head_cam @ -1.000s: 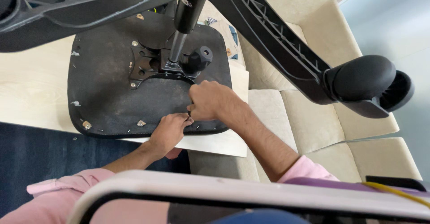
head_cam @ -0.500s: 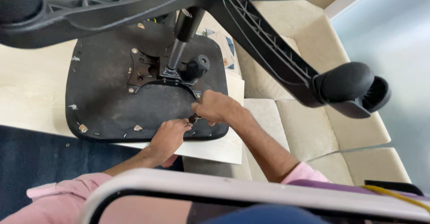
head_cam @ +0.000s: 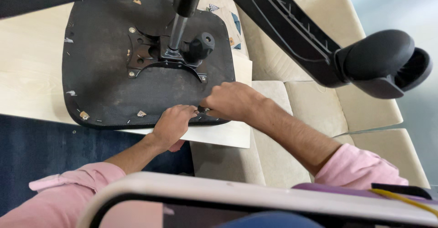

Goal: The person uses a screwdriver to tighten screws on the underside of an office chair, securing the seat to the base. The hands repeatedly turn the screwdriver to fasten multiple screws around the chair's central mounting plate.

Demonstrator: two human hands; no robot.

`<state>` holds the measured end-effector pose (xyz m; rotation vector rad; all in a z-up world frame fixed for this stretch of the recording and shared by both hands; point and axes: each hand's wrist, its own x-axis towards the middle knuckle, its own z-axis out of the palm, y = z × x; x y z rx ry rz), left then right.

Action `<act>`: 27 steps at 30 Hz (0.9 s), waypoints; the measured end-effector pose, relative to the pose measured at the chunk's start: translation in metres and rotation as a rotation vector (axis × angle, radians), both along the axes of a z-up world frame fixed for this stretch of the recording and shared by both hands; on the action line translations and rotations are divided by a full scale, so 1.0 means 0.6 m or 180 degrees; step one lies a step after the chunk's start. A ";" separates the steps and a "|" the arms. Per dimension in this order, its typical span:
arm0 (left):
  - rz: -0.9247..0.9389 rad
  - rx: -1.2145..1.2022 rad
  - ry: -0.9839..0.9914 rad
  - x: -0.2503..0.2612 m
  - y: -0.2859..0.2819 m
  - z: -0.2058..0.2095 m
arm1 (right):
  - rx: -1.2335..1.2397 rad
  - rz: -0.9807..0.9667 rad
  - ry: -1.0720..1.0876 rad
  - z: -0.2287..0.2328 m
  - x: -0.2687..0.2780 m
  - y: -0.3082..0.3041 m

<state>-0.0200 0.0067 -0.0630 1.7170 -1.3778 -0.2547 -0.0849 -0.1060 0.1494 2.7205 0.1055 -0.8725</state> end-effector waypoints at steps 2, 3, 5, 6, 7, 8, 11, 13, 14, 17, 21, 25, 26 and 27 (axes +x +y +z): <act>-0.0007 0.0156 0.0108 0.003 0.002 0.001 | -0.0003 -0.0062 0.0003 0.001 0.012 0.004; -0.0029 0.0241 0.0154 0.004 0.004 0.000 | 0.0003 -0.0112 -0.0003 0.000 0.016 0.007; -0.0022 0.0199 0.0143 0.004 0.001 -0.002 | 0.0002 -0.0330 0.0096 -0.001 0.026 0.006; -0.0017 0.0173 0.0133 0.004 0.000 -0.003 | -0.0004 -0.0438 0.0141 0.000 0.030 0.004; -0.0001 0.0181 0.0211 0.005 -0.002 -0.006 | 0.0166 -0.0529 0.0042 0.001 0.035 0.000; 0.0016 0.0188 0.0288 0.004 -0.002 -0.010 | 0.0338 -0.0620 -0.0056 0.001 0.038 -0.002; 0.0034 0.0065 0.0318 0.003 -0.007 -0.021 | 0.0557 -0.0975 -0.0230 -0.005 0.045 -0.009; 0.0048 -0.0040 0.0256 0.002 -0.007 -0.028 | 0.0568 -0.1374 -0.0204 -0.018 0.055 -0.010; 0.0062 -0.0091 0.0215 0.000 -0.006 -0.030 | 0.0544 -0.1637 -0.0145 -0.027 0.063 -0.008; 0.0087 0.0262 0.0414 0.004 -0.006 -0.021 | 0.0706 -0.2261 -0.0062 -0.033 0.077 -0.017; 0.0117 0.0387 0.0629 0.005 -0.001 0.003 | 0.0966 -0.2961 0.0106 -0.040 0.099 -0.025; 0.0205 0.0935 0.0740 0.002 -0.006 0.026 | 0.1077 -0.3097 -0.0017 -0.050 0.099 -0.026; 0.0260 0.1013 0.0887 0.002 -0.008 0.029 | 0.1003 -0.3056 -0.0078 -0.053 0.099 -0.024; 0.0311 0.1106 0.1050 0.000 -0.006 0.028 | 0.0935 -0.3020 -0.0116 -0.058 0.096 -0.020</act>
